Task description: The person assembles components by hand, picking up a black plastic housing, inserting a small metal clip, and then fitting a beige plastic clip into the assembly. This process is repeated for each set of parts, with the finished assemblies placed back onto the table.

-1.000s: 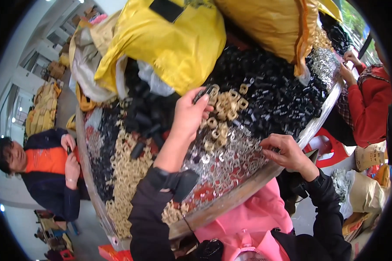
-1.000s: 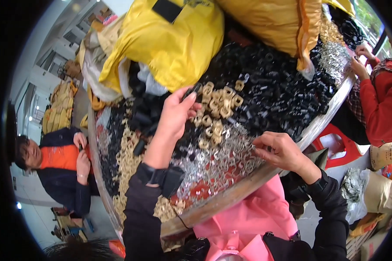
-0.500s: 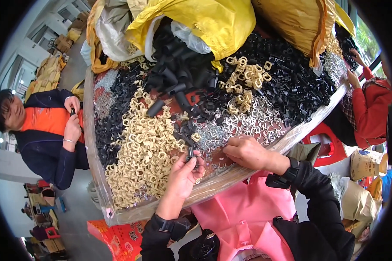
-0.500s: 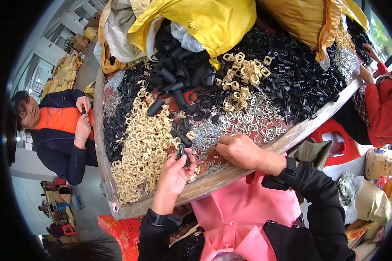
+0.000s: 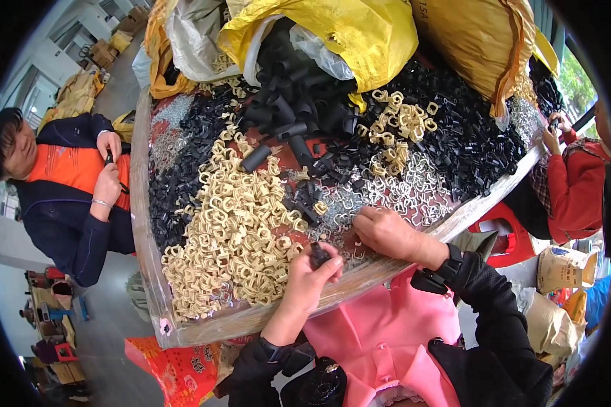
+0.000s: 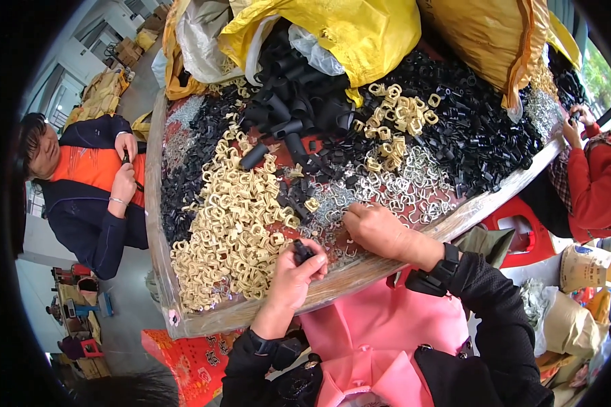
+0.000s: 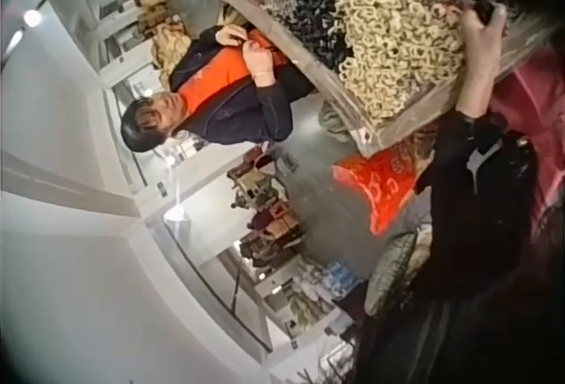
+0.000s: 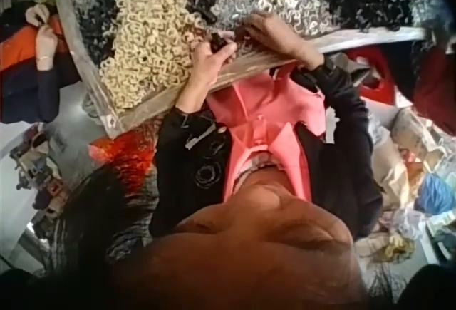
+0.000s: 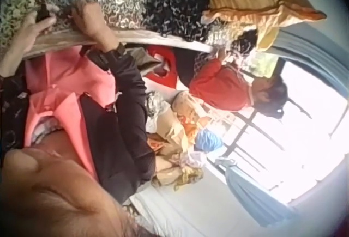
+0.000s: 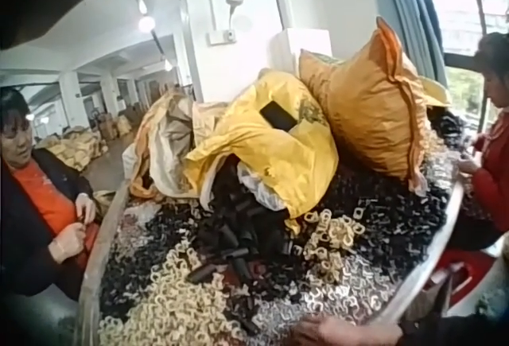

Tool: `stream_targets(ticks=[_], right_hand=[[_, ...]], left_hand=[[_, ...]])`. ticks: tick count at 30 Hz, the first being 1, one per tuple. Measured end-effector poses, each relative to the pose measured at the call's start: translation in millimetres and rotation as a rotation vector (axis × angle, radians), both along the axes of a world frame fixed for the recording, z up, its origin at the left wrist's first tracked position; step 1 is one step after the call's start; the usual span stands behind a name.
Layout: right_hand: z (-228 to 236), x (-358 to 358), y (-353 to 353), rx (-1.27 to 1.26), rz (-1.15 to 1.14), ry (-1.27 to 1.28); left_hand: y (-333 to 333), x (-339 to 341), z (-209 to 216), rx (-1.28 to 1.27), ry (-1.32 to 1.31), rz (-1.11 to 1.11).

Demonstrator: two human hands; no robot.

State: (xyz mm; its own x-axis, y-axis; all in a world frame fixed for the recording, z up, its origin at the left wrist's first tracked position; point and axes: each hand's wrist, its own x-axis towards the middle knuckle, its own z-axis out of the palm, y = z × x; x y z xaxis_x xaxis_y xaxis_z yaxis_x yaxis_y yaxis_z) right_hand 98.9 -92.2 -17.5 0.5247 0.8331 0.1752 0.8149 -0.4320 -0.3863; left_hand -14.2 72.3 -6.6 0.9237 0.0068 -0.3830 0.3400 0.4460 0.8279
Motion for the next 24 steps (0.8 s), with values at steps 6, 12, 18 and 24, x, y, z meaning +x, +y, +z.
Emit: stream_targets(ticks=[6, 12, 18, 24], right_hand=[[14, -5, -15, 0.366, -0.054, 0.767], [14, -15, -27, 0.561, -0.147, 1.396], [8, -22, -43, 0.699, -0.24, 1.397], [17, -25, -57, 0.876, -0.222, 1.312]], left_hand=[[-26, 14, 0, 0.309, -0.171, 0.004], [-37, 24, -5, 0.646, -0.368, -0.012], [-49, 33, 2, 0.421, -0.23, -0.101], [-57, 44, 9, -0.506, 0.084, -0.167]])
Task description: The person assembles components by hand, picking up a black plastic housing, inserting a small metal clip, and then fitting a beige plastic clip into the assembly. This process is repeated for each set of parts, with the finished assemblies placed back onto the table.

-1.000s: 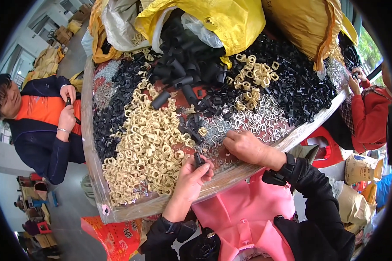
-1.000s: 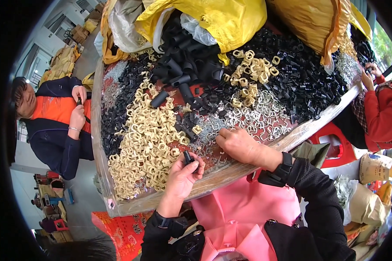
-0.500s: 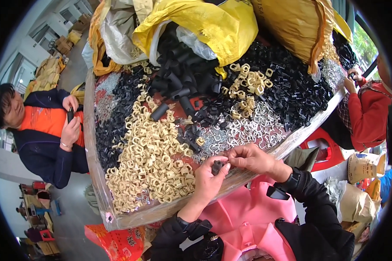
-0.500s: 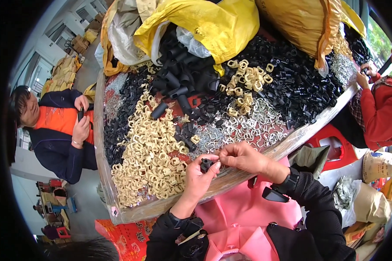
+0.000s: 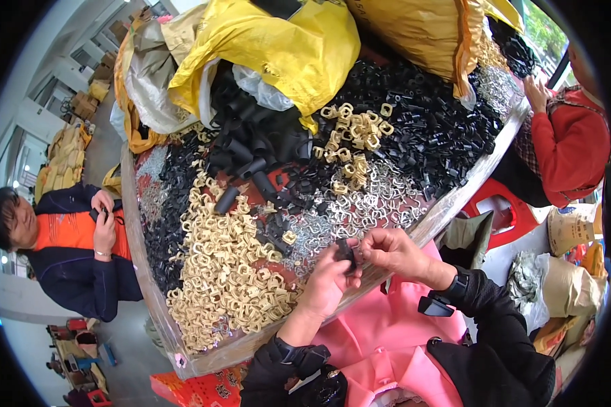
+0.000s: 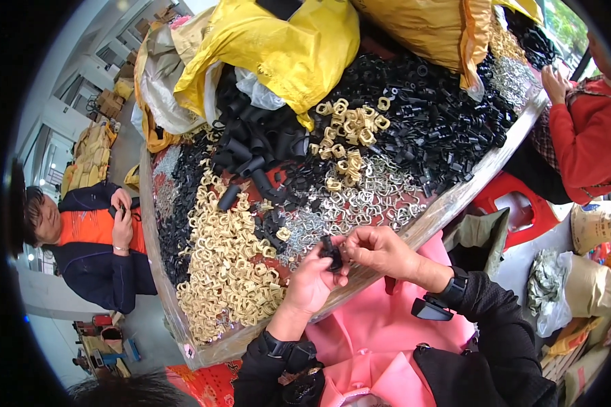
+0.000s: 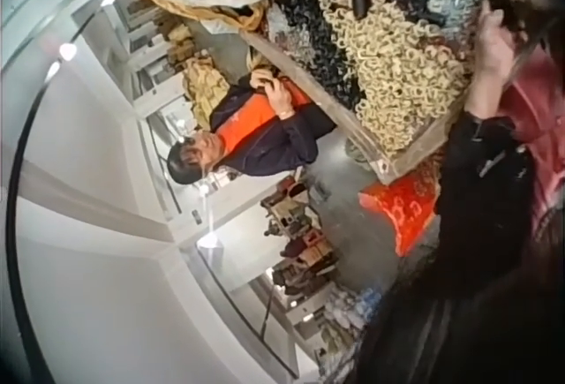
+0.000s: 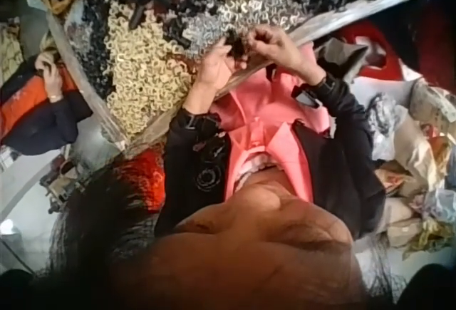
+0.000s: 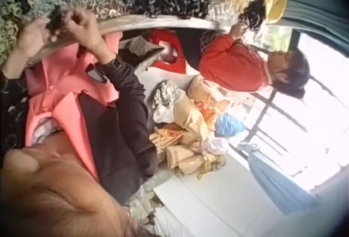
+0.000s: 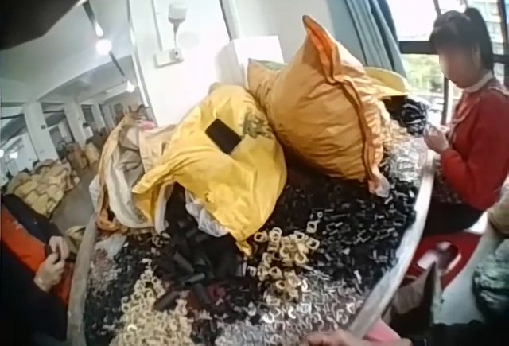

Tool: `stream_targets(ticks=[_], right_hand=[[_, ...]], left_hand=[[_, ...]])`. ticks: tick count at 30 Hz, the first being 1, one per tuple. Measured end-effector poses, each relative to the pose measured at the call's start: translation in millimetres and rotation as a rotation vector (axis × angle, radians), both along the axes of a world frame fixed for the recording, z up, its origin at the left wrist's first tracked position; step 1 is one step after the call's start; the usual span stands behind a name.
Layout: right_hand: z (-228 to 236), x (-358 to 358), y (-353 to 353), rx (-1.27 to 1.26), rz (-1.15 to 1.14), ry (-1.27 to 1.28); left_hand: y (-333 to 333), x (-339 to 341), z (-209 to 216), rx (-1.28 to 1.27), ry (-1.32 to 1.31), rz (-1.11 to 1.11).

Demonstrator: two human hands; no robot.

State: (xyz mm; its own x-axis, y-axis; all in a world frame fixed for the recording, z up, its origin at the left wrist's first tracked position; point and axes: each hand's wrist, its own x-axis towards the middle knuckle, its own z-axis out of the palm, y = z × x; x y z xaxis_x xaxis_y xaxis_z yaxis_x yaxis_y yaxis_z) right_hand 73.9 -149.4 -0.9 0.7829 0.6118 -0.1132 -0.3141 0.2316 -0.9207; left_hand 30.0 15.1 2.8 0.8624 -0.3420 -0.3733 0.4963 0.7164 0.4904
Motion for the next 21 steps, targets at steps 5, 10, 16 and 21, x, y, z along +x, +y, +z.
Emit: stream_targets(ticks=[5, 10, 16, 21], right_hand=[[2, 5, -19, -0.334, -0.083, -0.551], [16, 2, -24, -0.506, -0.074, -0.965], [15, 2, -26, -0.599, -0.014, -1.275], [22, -2, -27, -0.694, 0.093, -1.233]], left_hand=[[-9, 3, -1, -0.013, -0.022, -0.083], [-16, 1, -5, 0.153, -0.045, -0.106], [-21, -6, -7, 0.214, -0.087, -0.172], [-22, -12, -8, 0.21, -0.104, -0.205]])
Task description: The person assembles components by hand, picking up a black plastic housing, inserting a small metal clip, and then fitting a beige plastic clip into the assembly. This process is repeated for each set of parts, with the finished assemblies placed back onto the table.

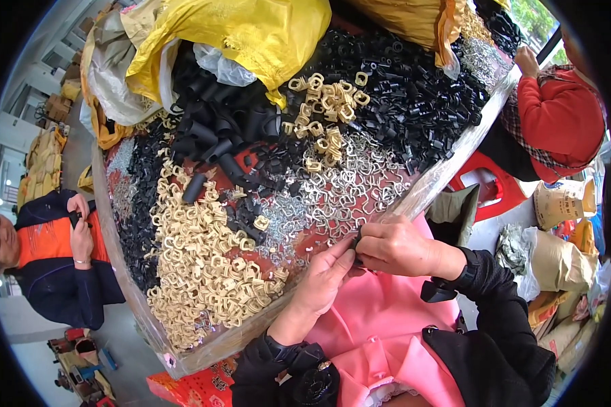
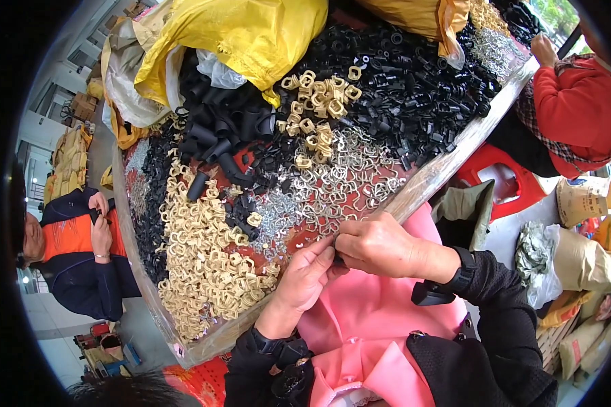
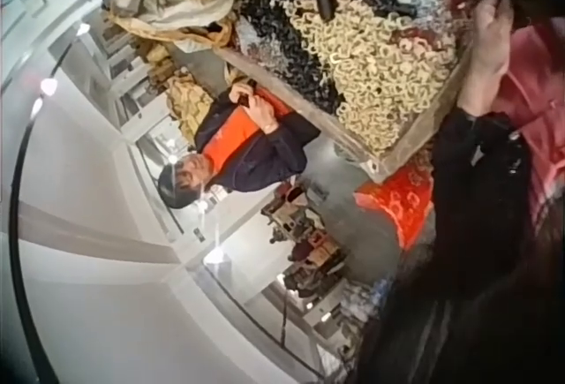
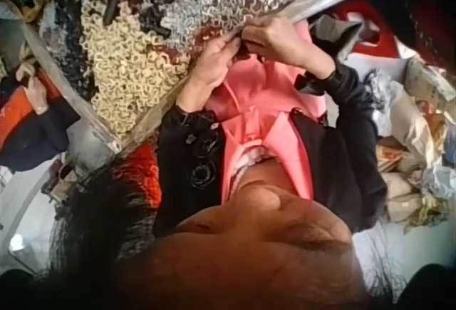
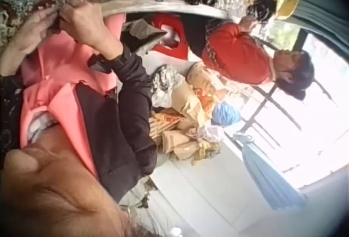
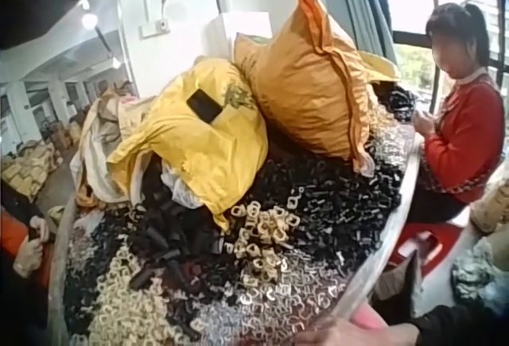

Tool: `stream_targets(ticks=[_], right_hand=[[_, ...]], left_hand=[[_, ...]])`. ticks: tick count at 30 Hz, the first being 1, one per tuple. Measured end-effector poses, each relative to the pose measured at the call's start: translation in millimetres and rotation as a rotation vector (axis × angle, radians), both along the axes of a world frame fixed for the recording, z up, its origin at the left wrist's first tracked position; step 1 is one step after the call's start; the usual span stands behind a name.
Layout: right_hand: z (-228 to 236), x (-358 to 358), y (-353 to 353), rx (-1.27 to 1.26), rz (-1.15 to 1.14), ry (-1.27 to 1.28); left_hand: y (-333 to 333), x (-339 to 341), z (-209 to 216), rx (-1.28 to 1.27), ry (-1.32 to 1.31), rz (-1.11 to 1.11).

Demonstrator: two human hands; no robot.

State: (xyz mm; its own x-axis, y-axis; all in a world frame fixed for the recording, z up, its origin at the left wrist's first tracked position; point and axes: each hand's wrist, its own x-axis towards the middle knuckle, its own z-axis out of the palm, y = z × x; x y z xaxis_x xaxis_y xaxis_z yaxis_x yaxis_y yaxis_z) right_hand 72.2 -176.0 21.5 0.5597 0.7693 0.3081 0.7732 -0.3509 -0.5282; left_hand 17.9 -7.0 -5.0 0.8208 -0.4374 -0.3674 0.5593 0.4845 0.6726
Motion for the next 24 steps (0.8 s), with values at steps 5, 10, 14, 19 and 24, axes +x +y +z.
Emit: stream_targets(ticks=[5, 10, 14, 19, 24], right_hand=[[4, -2, 1, 0.047, -0.042, 0.144], [2, 8, -1, 0.181, -0.053, 0.335], [-13, 34, -14, 0.093, -0.248, 0.144], [-42, 61, -22, -0.198, -0.323, -0.137], [-54, 66, -22, -0.214, -0.317, -0.135]], left_hand=[[-1, 1, -1, 0.012, -0.029, -0.076], [1, 6, -1, -0.114, 0.049, 0.005], [14, 11, -6, -0.131, 0.077, 0.141], [21, 10, -10, -0.134, 0.088, 0.262], [20, 8, -14, -0.153, 0.108, 0.307]])
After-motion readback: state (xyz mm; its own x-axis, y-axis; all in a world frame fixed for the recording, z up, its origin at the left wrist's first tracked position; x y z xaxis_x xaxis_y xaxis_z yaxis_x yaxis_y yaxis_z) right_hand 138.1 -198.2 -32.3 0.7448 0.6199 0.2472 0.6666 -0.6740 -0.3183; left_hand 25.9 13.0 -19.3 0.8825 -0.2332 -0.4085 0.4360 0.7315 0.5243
